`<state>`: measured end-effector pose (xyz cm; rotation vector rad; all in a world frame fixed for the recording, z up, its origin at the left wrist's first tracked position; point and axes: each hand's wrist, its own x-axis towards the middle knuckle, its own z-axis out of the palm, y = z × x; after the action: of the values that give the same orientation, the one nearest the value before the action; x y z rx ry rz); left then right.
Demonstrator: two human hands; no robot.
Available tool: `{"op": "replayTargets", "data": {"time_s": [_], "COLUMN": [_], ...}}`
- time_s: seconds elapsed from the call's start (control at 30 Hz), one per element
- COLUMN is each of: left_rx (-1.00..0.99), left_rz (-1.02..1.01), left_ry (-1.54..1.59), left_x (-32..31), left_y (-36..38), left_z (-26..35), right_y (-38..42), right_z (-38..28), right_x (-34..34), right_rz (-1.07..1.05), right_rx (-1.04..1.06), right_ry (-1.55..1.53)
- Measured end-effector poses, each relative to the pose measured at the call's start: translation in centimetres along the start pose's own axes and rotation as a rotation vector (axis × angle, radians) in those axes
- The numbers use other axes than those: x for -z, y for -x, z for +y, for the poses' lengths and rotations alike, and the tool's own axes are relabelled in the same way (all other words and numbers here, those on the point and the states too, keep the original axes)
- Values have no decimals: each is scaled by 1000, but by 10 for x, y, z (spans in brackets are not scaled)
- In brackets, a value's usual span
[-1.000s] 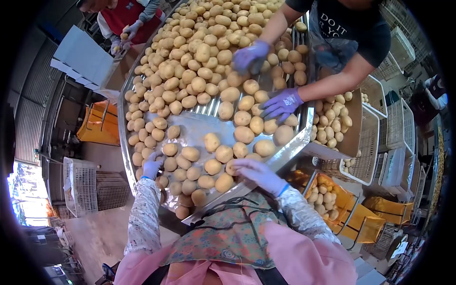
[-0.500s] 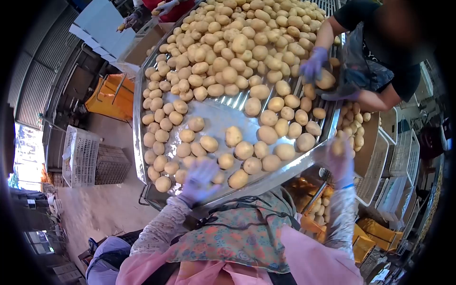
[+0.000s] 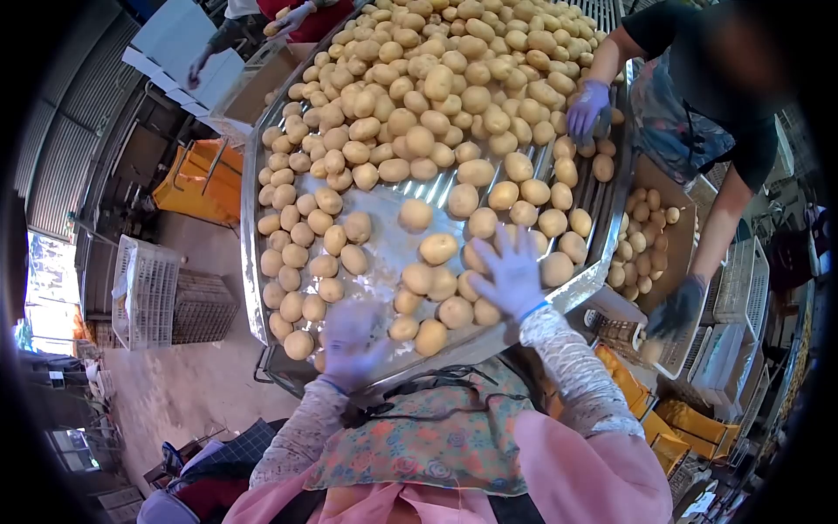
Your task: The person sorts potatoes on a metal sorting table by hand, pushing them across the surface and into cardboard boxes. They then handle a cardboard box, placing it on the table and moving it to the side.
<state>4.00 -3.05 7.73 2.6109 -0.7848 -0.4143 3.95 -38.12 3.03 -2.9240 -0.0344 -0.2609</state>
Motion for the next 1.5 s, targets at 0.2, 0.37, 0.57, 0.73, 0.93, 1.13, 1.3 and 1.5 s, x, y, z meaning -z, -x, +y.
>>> {"op": "replayTargets", "data": {"time_s": [0.2,0.37,0.57,0.73,0.93,1.13,1.3,1.5], "left_rx": [174,25,326,215,-33,189,150,53], "left_rz": [784,377,508,261,204,239,464,256], "left_ry": [-346,-61,-245,-262,50,-3,-232,-403], "left_x": [-69,-33,-55,-60,-38,-39,-43,-33], "left_y": [-45,-14,-46,-113,-19,50,28,35], "left_z": [-100,-22,-92,-21,4,-56,2,-36], "right_y": [-22,-54,-76,-39,14,13,14,2], "right_z": [-75,-47,96,-7,-26,-89,-168,-69], "right_x": [-24,26,-32,-7,18,-13,-54,16], "right_rz": [-112,-220,208,-14,-169,-202,-273,-272], "right_rx": [392,59,-192,175,357,610,776,541], "right_ry": [-112,-819,267,116,-75,-299,-240,-635]}}
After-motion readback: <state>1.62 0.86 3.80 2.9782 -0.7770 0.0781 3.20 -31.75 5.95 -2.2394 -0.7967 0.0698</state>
